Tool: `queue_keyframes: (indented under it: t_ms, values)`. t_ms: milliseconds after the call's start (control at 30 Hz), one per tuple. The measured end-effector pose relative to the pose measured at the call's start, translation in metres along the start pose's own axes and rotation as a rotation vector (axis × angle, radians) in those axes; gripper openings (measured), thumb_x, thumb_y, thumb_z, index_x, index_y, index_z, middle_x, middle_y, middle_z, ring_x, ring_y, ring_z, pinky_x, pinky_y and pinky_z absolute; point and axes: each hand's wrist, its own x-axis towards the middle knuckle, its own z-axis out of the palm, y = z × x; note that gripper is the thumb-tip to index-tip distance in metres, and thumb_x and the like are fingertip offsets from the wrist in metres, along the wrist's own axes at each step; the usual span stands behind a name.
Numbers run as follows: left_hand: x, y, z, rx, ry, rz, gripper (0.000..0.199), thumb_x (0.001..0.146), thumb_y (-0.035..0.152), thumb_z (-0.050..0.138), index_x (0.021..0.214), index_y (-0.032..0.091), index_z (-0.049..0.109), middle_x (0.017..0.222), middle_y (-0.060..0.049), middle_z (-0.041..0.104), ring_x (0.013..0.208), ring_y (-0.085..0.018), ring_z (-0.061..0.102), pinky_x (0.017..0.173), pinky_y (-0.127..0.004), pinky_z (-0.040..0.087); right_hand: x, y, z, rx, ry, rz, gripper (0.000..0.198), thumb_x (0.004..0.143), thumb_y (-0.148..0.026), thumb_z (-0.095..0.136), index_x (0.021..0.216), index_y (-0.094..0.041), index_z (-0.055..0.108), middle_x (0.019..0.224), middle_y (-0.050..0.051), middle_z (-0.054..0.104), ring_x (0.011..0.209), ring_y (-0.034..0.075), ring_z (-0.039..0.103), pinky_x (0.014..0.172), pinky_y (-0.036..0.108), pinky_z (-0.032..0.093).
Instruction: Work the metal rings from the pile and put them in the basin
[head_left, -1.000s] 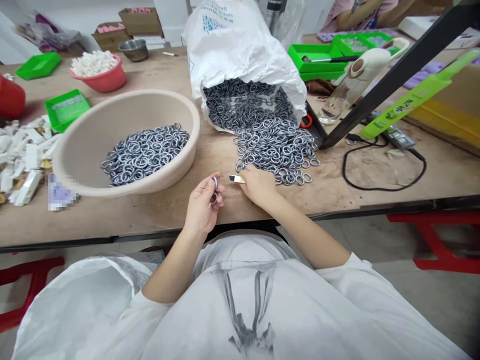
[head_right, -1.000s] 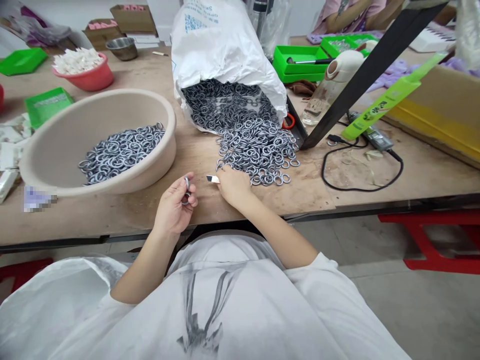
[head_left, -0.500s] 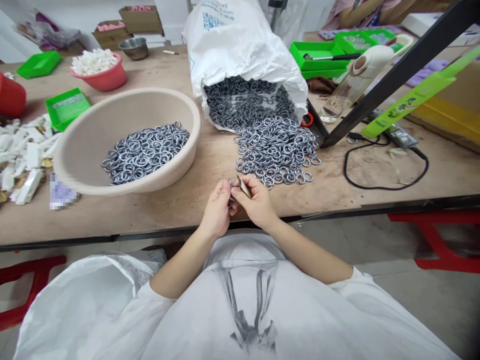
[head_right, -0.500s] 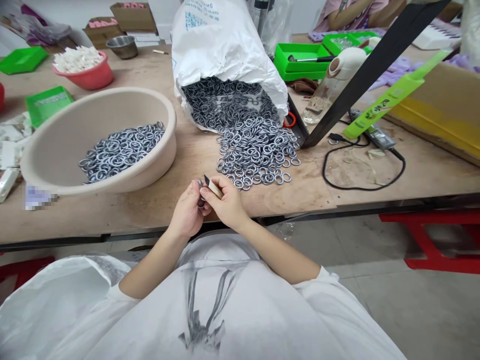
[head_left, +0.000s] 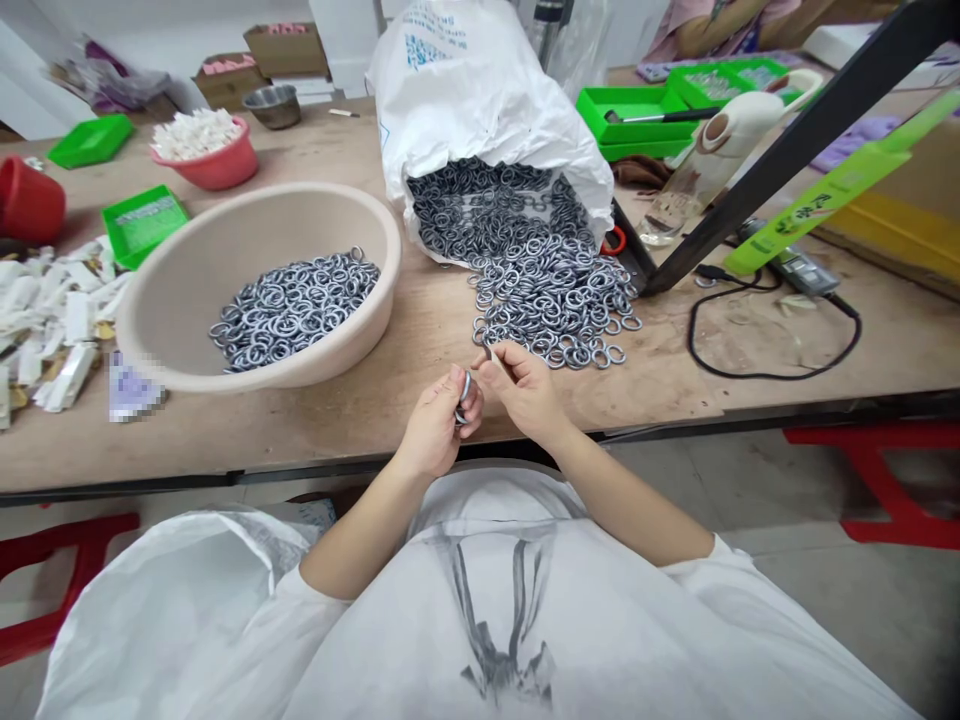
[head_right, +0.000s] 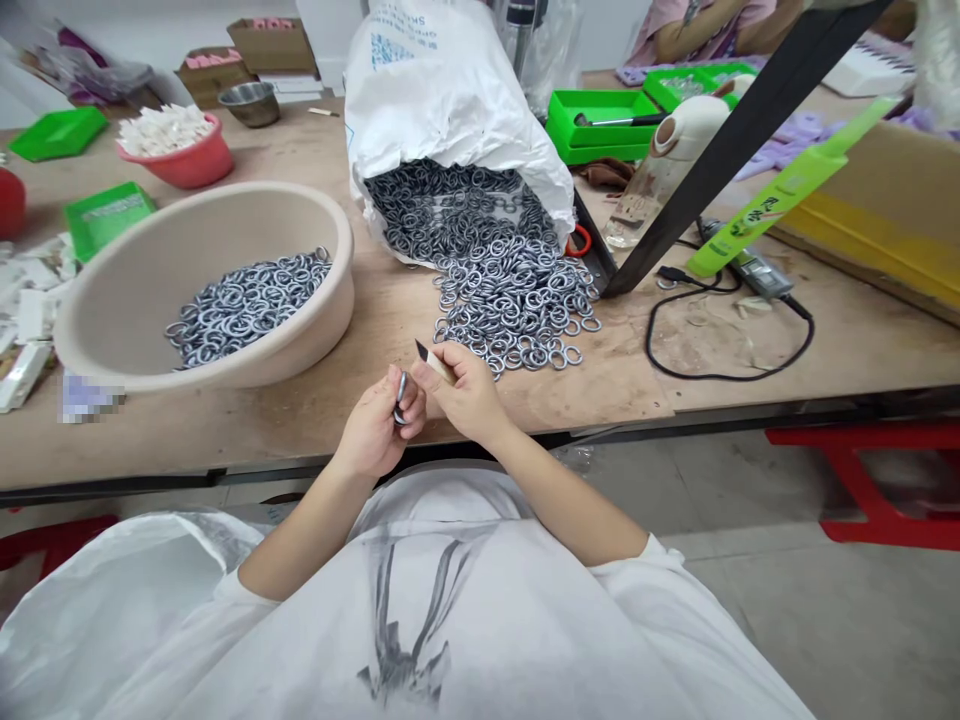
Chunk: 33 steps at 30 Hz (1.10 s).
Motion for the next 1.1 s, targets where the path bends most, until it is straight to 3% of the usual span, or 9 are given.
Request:
queue_keyframes:
  t_ms: [133, 333, 500, 633, 733, 833, 867, 967, 1100]
  values:
    - [-0.002, 0.003, 0.0, -0.027, 0.05, 0.008, 0.052, 0.073, 0.057, 0.075, 0.06, 0.016, 0.045, 0.052, 0.005, 0.039, 0.045, -0.004, 0.032, 0.038, -0.015, 0.026, -0.009, -0.013, -0.007, -0.294, -0.133, -0.153, 0.041, 0.097, -0.05, 0.046, 0.073, -0.02, 0.059, 0.07, 0.001, 0.058, 0.067, 0.014, 0.052, 0.065, 0.028, 0.037]
    - [-0.005, 0.003, 0.006, -0.023, 0.094, -0.028, 0.052, 0.072, 0.057, 0.076, 0.061, 0.017, 0.044, 0.05, 0.007, 0.037, 0.043, -0.004, 0.03, 0.038, -0.016, 0.025, -0.012, -0.022, -0.007, -0.481, -0.167, -0.174, 0.042, 0.094, -0.051, 0.046, 0.065, -0.021, 0.049, 0.064, 0.001, 0.051, 0.063, 0.014, 0.047, 0.062, 0.028, 0.033]
    - [-0.004, 0.002, 0.004, 0.003, 0.062, -0.032, 0.055, 0.069, 0.061, 0.076, 0.061, 0.017, 0.044, 0.05, 0.007, 0.037, 0.042, -0.004, 0.029, 0.039, -0.017, 0.023, -0.012, -0.022, -0.009, -0.458, -0.197, -0.163, 0.044, 0.094, -0.049, 0.048, 0.061, -0.02, 0.049, 0.063, 0.001, 0.053, 0.061, 0.013, 0.046, 0.06, 0.027, 0.031]
    - [-0.003, 0.001, -0.002, 0.019, 0.038, -0.019, 0.053, 0.069, 0.06, 0.076, 0.063, 0.017, 0.046, 0.051, 0.007, 0.036, 0.043, -0.004, 0.029, 0.039, -0.016, 0.024, -0.015, -0.018, -0.005, -0.276, -0.264, -0.09, 0.042, 0.097, -0.047, 0.049, 0.066, -0.02, 0.058, 0.065, 0.0, 0.061, 0.062, 0.012, 0.051, 0.062, 0.025, 0.035]
    - [-0.006, -0.001, -0.006, 0.049, -0.012, 0.011, 0.052, 0.072, 0.058, 0.075, 0.06, 0.016, 0.046, 0.051, 0.006, 0.038, 0.043, -0.004, 0.031, 0.04, -0.016, 0.025, -0.009, -0.006, -0.006, -0.25, -0.181, -0.025, 0.047, 0.097, -0.051, 0.046, 0.065, -0.019, 0.057, 0.062, -0.001, 0.058, 0.06, 0.013, 0.049, 0.06, 0.025, 0.034]
    - [-0.01, -0.001, -0.008, 0.081, -0.093, 0.017, 0.053, 0.078, 0.057, 0.07, 0.056, 0.016, 0.046, 0.051, 0.004, 0.04, 0.042, -0.005, 0.035, 0.04, -0.018, 0.027, 0.011, 0.008, -0.015, -0.432, 0.061, 0.084, 0.052, 0.098, -0.056, 0.041, 0.062, -0.02, 0.053, 0.056, -0.002, 0.049, 0.055, 0.012, 0.044, 0.056, 0.026, 0.029]
    - [-0.011, 0.0, -0.009, 0.075, -0.089, 0.017, 0.053, 0.079, 0.057, 0.069, 0.056, 0.016, 0.046, 0.051, 0.004, 0.04, 0.042, -0.005, 0.036, 0.04, -0.018, 0.029, 0.019, 0.011, -0.019, -0.535, 0.085, 0.107, 0.05, 0.097, -0.055, 0.042, 0.065, -0.019, 0.056, 0.058, -0.001, 0.051, 0.057, 0.013, 0.046, 0.057, 0.026, 0.029]
    - [-0.006, 0.005, -0.016, 0.025, 0.006, 0.024, 0.048, 0.079, 0.053, 0.071, 0.059, 0.015, 0.049, 0.053, 0.004, 0.045, 0.042, -0.005, 0.041, 0.041, -0.017, 0.033, 0.042, 0.013, -0.022, -0.898, -0.012, 0.118, 0.035, 0.094, -0.051, 0.052, 0.087, -0.02, 0.068, 0.085, 0.005, 0.067, 0.075, 0.019, 0.059, 0.064, 0.027, 0.035]
    - [0.003, 0.013, -0.028, -0.019, 0.139, 0.006, 0.035, 0.075, 0.045, 0.077, 0.074, 0.014, 0.062, 0.063, 0.001, 0.059, 0.045, -0.005, 0.051, 0.042, -0.015, 0.04, 0.064, 0.008, -0.01, -1.195, -0.214, 0.12, 0.029, 0.091, -0.037, 0.06, 0.112, -0.019, 0.069, 0.113, 0.014, 0.066, 0.09, 0.026, 0.064, 0.07, 0.031, 0.041]
